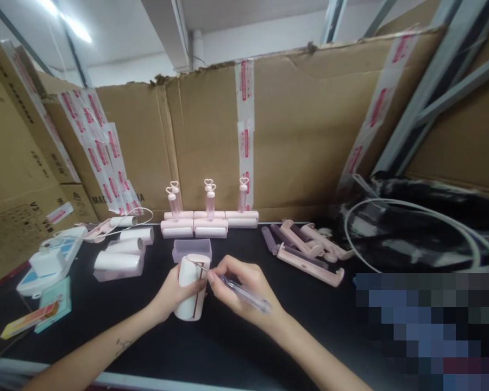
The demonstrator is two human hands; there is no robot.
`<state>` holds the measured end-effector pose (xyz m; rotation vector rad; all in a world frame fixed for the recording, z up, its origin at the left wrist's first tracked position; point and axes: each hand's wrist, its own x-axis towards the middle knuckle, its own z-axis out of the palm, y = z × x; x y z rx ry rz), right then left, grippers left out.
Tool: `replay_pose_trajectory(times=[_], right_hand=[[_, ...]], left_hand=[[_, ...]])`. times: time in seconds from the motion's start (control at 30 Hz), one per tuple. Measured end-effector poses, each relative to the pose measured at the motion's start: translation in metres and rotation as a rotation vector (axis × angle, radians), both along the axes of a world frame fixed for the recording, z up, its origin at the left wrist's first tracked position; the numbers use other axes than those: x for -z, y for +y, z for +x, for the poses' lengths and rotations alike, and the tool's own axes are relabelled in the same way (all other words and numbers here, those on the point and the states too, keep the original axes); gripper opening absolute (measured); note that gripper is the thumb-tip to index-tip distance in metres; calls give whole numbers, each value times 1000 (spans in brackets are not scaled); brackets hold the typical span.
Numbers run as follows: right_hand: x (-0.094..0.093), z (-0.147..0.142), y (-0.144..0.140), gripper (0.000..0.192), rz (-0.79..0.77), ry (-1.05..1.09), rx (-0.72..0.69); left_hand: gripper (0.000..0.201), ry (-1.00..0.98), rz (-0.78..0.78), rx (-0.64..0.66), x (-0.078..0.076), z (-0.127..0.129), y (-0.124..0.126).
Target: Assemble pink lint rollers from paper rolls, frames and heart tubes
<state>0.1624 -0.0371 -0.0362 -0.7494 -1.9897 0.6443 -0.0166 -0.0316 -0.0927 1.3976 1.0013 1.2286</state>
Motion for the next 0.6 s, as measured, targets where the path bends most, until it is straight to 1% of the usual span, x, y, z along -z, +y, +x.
replay_pose_trajectory(times=[0.07, 0.1, 0.13, 0.17, 0.2, 0.27, 0.3, 0.37, 0.43, 0.5, 0.6], right_hand=[[1, -1, 0, 16, -102, 22, -68], [1, -3, 1, 15, -130, 20, -89], [2, -4, 1, 15, -123, 2, -86], [3, -6, 3, 14, -77, -31, -61], [5, -8, 4, 16, 2, -73, -24], [10, -11, 9, 24, 212, -151, 55], [14, -12, 13, 28, 312, -178, 71], [22, -11, 20, 37, 461, -209, 37], [30, -8, 26, 47, 549, -246, -36], [38, -6, 30, 53, 588, -312, -75], [43, -5, 31, 51, 604, -441, -35]], left_hand=[[38, 56, 78, -79, -1, 0, 1], [38, 77, 105, -100, -2, 0, 1], [38, 95, 126, -104, -4, 0, 1], [37, 112, 141, -97, -5, -1, 0], [37, 127, 155, -88, -7, -1, -1], [36, 156, 178, -96, -9, -3, -2], [35, 172, 188, -116, -9, -3, -2], [33, 201, 198, -155, -9, -4, -2], [32, 212, 190, -162, -7, -5, -1], [35, 180, 167, -161, -4, -4, -1], [39, 16, 94, -196, -2, -4, 1]])
